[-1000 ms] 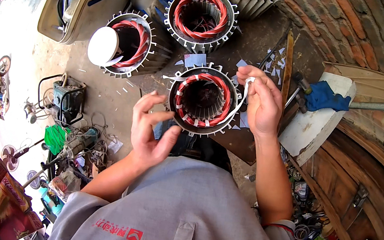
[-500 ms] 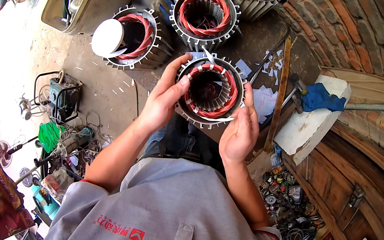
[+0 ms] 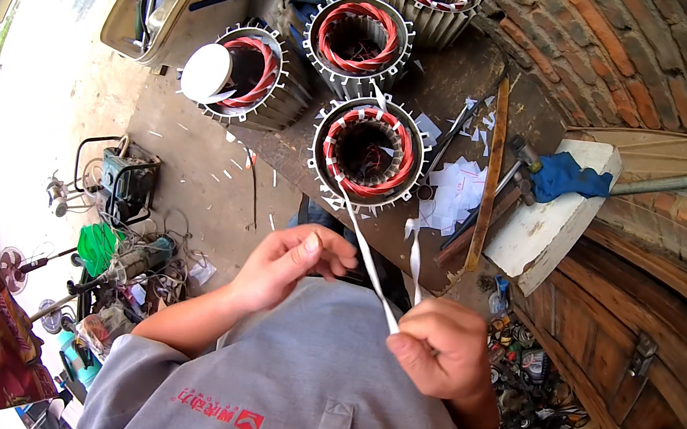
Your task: The person winds white insulating tape around the copper windings of a motor stator. They repeatedly wrap the tape around the stator's teeth and slots to secure the copper coils, adjusting the stator's position as needed.
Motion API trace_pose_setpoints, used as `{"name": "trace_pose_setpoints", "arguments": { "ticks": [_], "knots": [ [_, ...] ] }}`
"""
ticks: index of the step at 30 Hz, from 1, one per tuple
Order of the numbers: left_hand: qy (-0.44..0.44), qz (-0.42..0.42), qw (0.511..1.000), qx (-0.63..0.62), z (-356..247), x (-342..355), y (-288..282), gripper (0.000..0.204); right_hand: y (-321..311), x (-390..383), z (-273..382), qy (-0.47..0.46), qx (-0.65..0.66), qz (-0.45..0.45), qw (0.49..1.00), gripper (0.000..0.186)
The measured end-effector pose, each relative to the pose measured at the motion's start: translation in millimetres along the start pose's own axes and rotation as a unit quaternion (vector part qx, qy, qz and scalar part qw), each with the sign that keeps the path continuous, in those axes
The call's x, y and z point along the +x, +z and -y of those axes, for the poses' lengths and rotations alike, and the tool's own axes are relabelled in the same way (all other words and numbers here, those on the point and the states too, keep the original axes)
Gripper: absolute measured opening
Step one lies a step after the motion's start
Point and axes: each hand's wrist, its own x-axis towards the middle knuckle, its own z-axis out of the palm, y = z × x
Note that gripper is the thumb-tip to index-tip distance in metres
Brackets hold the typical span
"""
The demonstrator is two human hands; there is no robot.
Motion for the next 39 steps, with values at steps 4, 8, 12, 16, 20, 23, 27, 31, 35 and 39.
{"name": "trace_pose_setpoints", "arguments": {
  "ticks": [4,8,12,16,20,23,27,31,35,39],
  "knots": [
    [-0.099,0.037,0.938,-0.329,5.0,-10.9,22.6,0.041,21.3,-10.0,11.3,-0.036,0.021,0.148,0.988,0.014],
    [-0.09,-0.028,0.89,-0.446,-18.3,-44.2,7.0,0.039,5.9,-30.0,5.1,-0.018,0.005,0.204,0.979,0.011],
    [-0.133,-0.06,0.887,-0.438,-25.3,-69.3,-0.7,0.037,-2.8,-49.9,-12.0,0.032,-0.01,0.204,0.978,0.01],
    [-0.19,-0.062,0.897,-0.393,-1.0,-90.6,-26.3,0.027,-4.1,-65.3,-26.1,0.087,-0.057,0.211,0.972,0.01],
    [-0.118,-0.052,0.875,-0.467,9.3,-104.0,-33.4,0.034,-2.3,-74.3,-41.6,0.122,-0.116,0.118,0.979,0.007],
    [0.001,-0.056,0.91,-0.41,16.2,-103.8,-31.5,0.04,-0.5,-73.0,-53.5,0.108,-0.133,0.069,0.983,0.009],
    [0.027,-0.011,0.907,-0.42,19.6,-98.7,-39.9,0.04,9.6,-61.3,-68.7,0.072,-0.206,-0.015,0.976,0.016],
    [0.038,-0.052,0.91,-0.409,17.4,-94.7,-50.6,0.038,10.1,-55.0,-72.4,0.045,-0.323,-0.066,0.943,0.018],
    [0.018,-0.051,0.92,-0.387,15.4,-81.8,-67.9,0.041,13.3,-49.1,-93.8,0.088,-0.226,-0.172,0.955,0.013],
    [-0.086,-0.142,0.954,-0.25,20.3,-65.9,-93.7,0.036,26.5,-38.8,-88.2,0.133,0.215,-0.271,0.929,0.02]
  ]
}}
